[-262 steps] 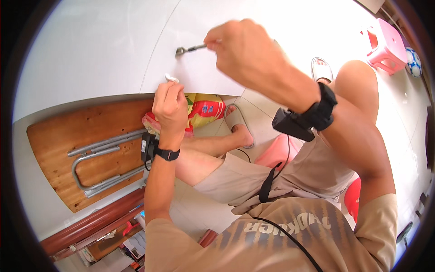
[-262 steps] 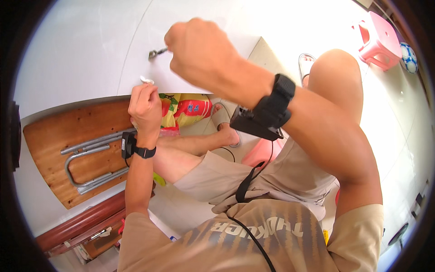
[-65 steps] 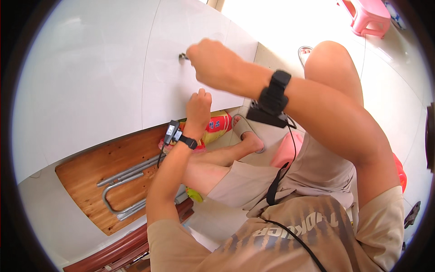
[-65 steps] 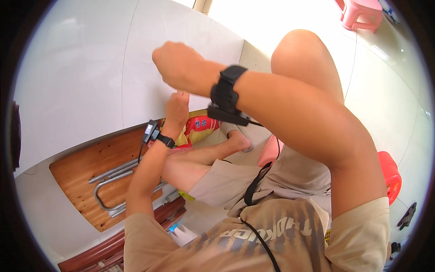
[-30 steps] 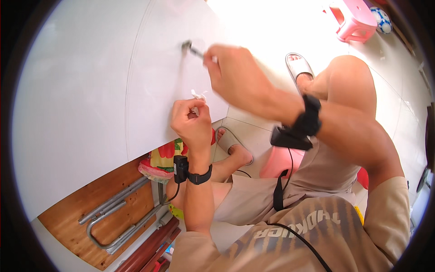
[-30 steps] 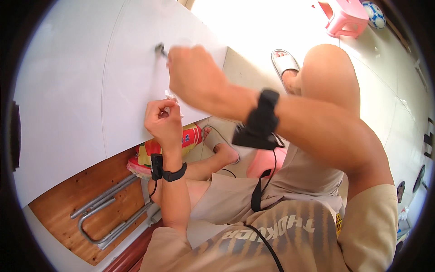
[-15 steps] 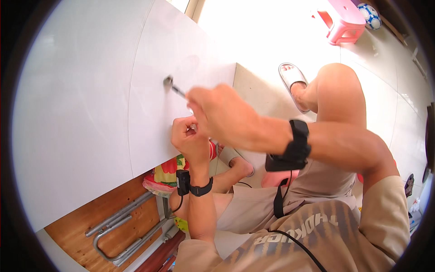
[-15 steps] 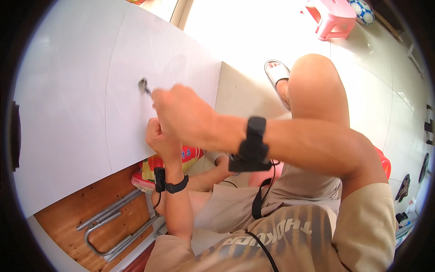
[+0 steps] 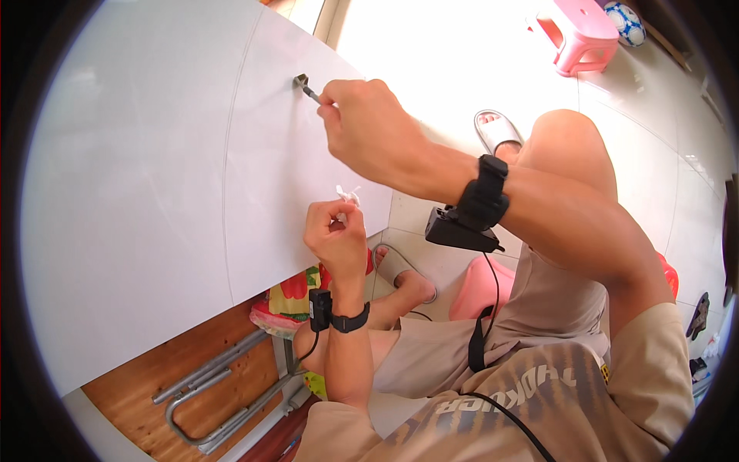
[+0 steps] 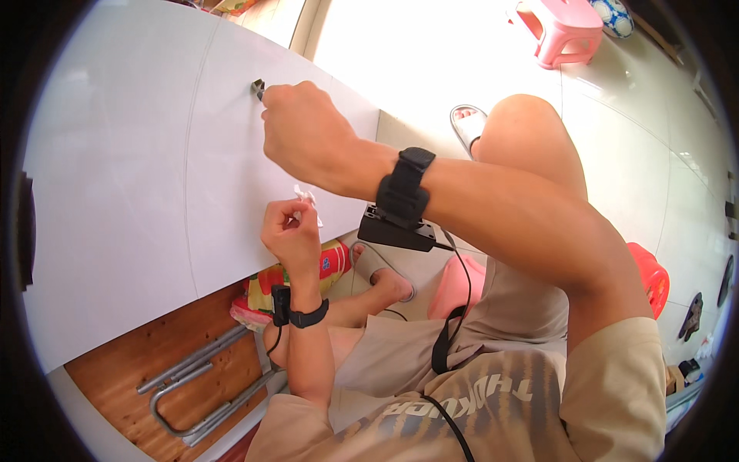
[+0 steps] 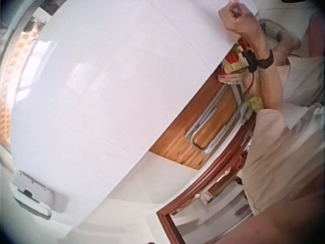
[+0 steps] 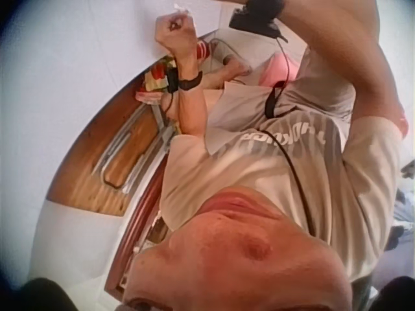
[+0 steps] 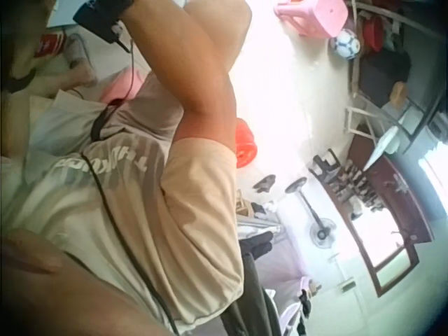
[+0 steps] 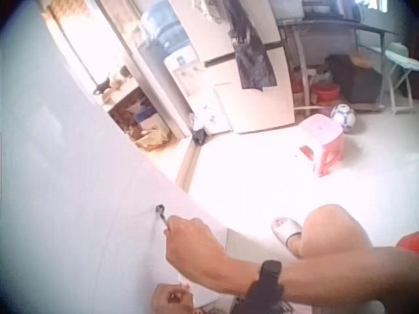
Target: The person is using a wrench to tighten a screw on a white cabinet door while holding a small plastic piece.
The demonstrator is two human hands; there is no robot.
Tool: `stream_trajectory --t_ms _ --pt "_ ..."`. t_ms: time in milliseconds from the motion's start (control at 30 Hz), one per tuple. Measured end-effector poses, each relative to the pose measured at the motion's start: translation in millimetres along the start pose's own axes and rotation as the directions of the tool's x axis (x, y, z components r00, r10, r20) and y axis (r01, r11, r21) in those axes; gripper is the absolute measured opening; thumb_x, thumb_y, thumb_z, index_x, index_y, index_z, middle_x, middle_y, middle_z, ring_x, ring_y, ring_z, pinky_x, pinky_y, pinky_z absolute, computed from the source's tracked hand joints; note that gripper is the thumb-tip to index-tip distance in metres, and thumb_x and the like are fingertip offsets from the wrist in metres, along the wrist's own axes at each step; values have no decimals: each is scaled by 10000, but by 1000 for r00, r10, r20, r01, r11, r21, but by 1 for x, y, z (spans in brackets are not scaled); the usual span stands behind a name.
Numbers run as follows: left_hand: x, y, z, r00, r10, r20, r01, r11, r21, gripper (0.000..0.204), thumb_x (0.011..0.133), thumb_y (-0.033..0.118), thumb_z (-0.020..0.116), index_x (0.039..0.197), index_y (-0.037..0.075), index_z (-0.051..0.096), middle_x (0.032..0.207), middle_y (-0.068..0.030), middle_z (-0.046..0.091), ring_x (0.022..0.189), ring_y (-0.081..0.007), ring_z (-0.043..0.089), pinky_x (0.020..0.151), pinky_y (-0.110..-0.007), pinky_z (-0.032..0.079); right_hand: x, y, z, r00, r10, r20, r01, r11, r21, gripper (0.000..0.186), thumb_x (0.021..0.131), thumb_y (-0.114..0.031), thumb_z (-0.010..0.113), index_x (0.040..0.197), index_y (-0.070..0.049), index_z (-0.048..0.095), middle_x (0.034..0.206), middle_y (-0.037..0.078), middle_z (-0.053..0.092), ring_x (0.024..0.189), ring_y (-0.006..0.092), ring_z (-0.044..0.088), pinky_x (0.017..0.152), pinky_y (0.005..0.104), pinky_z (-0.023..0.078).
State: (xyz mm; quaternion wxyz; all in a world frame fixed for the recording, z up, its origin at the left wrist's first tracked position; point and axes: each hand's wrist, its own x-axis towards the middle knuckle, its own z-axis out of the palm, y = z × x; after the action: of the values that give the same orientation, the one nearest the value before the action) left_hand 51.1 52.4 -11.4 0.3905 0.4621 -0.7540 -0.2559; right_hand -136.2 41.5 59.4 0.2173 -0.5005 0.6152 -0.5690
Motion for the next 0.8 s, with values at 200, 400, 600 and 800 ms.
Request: stream_trajectory --t_ms 200,400,600,800 --pt "1 1 1 994 110 -14 -110 994 11 149 794 -97 725 806 33 653 817 -51 637 649 -141 562 553 -261 434 -22 -17 -1 992 -126 29 125 992 29 122 956 -83 606 943 30 652 609 253 581 529 439 591 508 488 467" --pt "0 1 0 992 124 -13 -123 989 77 165 768 -108 718 780 42 650 802 -54 635 625 -152 554 527 -271 427 24 -18 -3 981 -185 -57 182 982 -56 118 935 -75 609 908 32 652 610 243 599 530 424 612 514 492 481" --pt "0 1 3 994 113 -1 -113 993 39 167 766 -116 700 792 45 662 819 -63 646 646 -157 584 527 -256 439 44 -31 -26 990 -139 -36 136 988 -73 56 766 19 597 781 72 607 683 293 627 657 466 653 612 528 529" --pt "4 3 0 986 163 -25 -160 983 95 168 767 -112 709 799 46 662 820 -59 641 642 -154 572 536 -259 437 -4 -24 9 950 -304 69 311 939 -146 95 895 -58 599 933 30 599 632 224 618 595 425 643 545 509 509"
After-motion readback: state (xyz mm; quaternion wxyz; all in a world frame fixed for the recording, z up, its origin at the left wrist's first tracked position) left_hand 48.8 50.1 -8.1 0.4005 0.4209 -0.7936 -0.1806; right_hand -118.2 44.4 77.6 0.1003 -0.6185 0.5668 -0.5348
